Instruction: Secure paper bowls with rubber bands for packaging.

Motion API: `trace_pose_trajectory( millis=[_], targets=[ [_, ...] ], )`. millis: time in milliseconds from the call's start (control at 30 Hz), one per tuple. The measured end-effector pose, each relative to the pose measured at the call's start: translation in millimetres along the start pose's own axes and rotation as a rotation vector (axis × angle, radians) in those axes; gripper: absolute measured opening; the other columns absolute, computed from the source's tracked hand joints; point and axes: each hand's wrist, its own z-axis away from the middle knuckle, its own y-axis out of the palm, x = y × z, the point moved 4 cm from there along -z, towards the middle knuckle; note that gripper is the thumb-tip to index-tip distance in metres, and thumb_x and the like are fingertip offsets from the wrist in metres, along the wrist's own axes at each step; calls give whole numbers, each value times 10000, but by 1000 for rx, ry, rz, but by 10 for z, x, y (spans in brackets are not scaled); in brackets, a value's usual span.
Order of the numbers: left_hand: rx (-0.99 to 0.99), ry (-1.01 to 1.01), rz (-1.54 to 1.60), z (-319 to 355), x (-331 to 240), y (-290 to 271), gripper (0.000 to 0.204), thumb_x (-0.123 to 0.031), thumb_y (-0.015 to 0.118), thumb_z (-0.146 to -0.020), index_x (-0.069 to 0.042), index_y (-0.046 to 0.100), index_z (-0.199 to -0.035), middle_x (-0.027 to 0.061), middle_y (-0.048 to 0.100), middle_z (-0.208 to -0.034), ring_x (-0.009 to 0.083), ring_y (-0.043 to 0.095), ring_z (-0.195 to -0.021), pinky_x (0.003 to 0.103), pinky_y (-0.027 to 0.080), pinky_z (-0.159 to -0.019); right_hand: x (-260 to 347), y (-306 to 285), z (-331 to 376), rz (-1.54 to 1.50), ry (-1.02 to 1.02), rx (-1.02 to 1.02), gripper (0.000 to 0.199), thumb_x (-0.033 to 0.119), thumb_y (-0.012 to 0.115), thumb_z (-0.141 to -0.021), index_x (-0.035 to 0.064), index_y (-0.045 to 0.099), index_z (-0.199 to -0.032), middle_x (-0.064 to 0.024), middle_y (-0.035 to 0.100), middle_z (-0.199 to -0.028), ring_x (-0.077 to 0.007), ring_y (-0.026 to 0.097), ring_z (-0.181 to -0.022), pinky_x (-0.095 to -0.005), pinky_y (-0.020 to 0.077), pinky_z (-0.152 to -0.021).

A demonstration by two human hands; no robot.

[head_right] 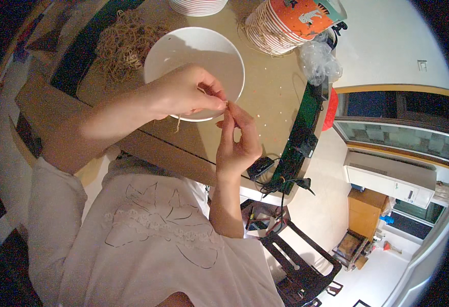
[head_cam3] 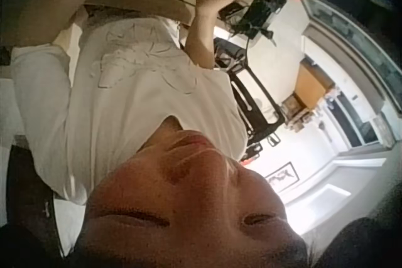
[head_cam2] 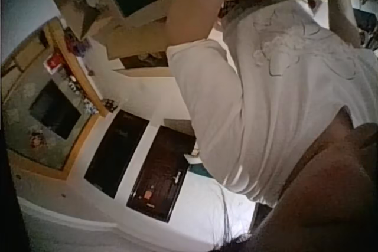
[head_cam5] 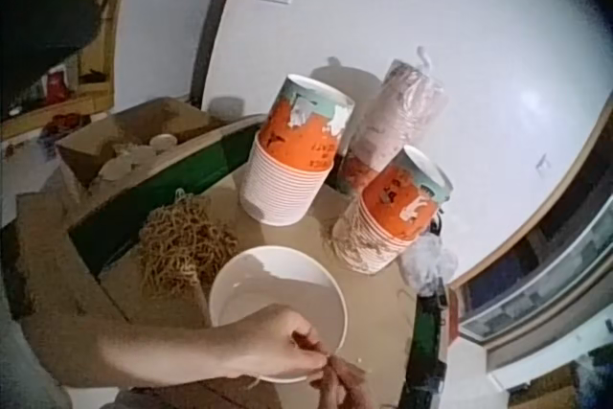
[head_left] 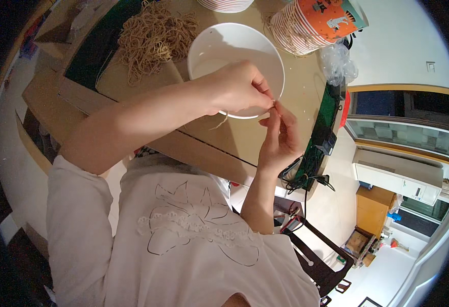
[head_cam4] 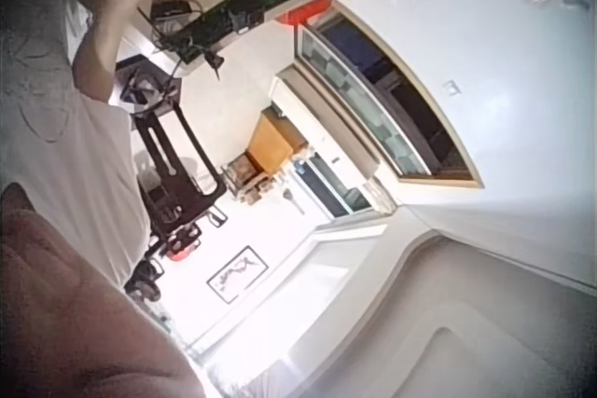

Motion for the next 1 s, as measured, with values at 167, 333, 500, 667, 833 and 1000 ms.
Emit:
trace_pose_trajectory(
  millis=[167,333,500,667,833,1000],
  targets=[
    [-46,83,-106,4,25,-29,175,-165,680,-804,-3,668,-870,-5,605,-714,38,442,-512,209,346,-456,23,5,-42,-169,154,56,86,-28,582,-882,-45,631,-951,-149,638,-1007,-141,623,-787,-243,548,-623],
    [-38,83,-52,25,-13,-58,149,-136,651,-824,-7,678,-893,14,640,-738,39,463,-520,210,369,-464,-7,17,-59,-223,180,94,52,-23,566,-893,-49,595,-929,-146,630,-1007,-143,625,-781,-248,545,-640],
    [-36,169,-132,51,-9,-57,135,-92,629,-834,0,683,-917,41,674,-751,65,531,-557,226,420,-494,-7,38,-73,-248,171,87,46,-23,570,-890,-41,574,-932,-139,630,-997,-142,623,-756,-248,545,-645],
    [-213,435,-421,117,-60,-24,117,-87,633,-826,-11,679,-902,70,667,-720,105,611,-653,249,482,-593,-21,35,-73,-178,148,101,66,-24,590,-878,-33,577,-941,-126,629,-974,-122,612,-711,-232,530,-610],
    [-254,435,-318,99,-56,-22,83,-79,633,-828,-1,646,-854,60,641,-700,75,570,-632,239,462,-588,87,77,-90,-162,170,57,97,-19,631,-853,-20,586,-939,-94,629,-929,-88,581,-639,-212,497,-542],
    [-261,471,-186,89,-38,-19,71,-65,615,-849,5,619,-864,8,613,-729,51,528,-640,208,436,-581,34,93,-87,-118,176,67,99,-23,648,-840,-8,598,-924,-53,625,-807,-58,553,-602,-180,429,-498]
  ],
)
